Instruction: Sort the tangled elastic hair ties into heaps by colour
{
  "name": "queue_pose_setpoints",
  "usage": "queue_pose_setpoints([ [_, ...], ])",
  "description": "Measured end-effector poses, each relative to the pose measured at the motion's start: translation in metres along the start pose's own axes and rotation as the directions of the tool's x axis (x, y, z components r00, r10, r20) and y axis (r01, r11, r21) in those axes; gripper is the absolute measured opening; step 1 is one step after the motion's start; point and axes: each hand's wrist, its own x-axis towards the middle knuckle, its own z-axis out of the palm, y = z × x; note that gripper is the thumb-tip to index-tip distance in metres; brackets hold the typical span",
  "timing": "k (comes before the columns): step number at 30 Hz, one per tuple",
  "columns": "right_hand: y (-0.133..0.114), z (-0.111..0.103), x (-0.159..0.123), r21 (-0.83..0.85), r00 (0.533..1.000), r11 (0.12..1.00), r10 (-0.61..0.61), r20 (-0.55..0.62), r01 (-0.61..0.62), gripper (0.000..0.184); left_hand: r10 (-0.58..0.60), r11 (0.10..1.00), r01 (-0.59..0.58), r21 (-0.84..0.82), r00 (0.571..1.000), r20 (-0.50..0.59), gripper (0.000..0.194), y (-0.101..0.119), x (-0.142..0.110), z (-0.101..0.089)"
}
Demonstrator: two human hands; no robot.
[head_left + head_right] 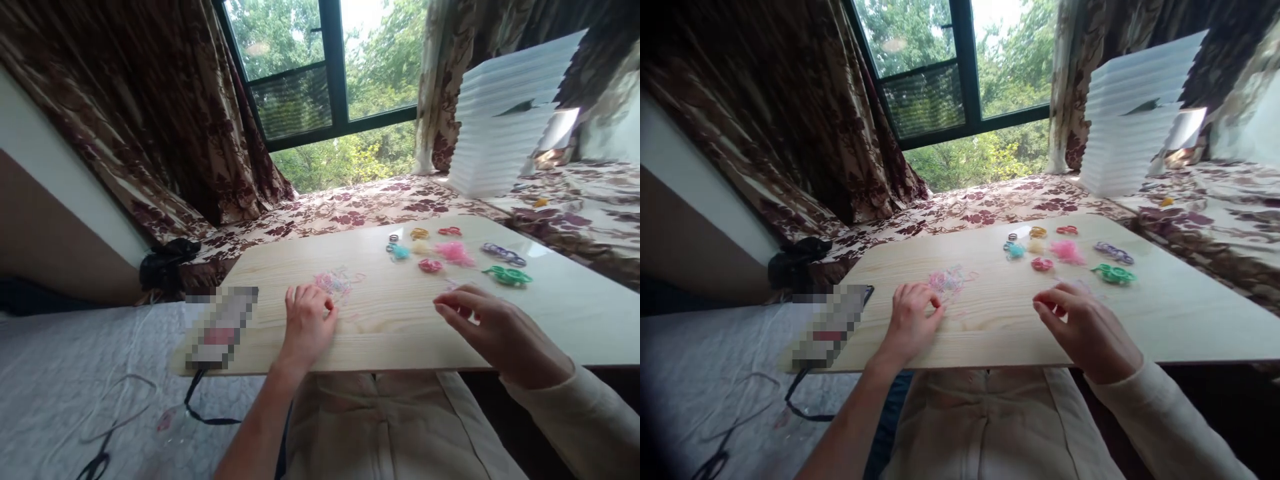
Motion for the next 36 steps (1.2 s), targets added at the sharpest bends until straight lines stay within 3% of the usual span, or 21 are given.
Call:
queue_pose_setpoints([
  [5,-0.021,0.037,0.006,0.087,0.990,0.993,-0.092,0.107,0.083,0.026,-0.022,0.999,0.024,-0.023,0.997,0.071,0.012,-0.003,0.006,-0.001],
  [9,-0.021,0.047,0.004,0.057,0.991,0.993,-0.104,0.086,0.099,0.028,0.010,0.999,-0.007,-0.037,0.997,0.082,0.014,-0.002,0.010,-0.001],
  [15,-0.020,0.051,0.000,0.017,0.991,0.992,-0.128,0.032,0.127,0.028,0.028,0.999,-0.032,0.033,0.992,0.124,0.011,0.009,0.020,0.005],
  [25,-0.019,0.053,-0.001,-0.035,0.987,0.986,-0.160,0.014,0.161,0.027,0.070,0.990,-0.093,0.107,0.977,0.200,0.021,0.011,0.034,0.008],
  [32,-0.020,0.053,-0.002,-0.032,0.987,0.986,-0.162,0.009,0.162,0.026,0.086,0.991,-0.104,0.083,0.977,0.197,0.018,0.014,0.031,0.007],
  [36,-0.020,0.054,-0.002,-0.041,0.987,0.986,-0.159,0.010,0.159,0.026,0.053,0.998,-0.048,-0.037,0.986,0.156,0.015,0.018,0.025,0.002],
])
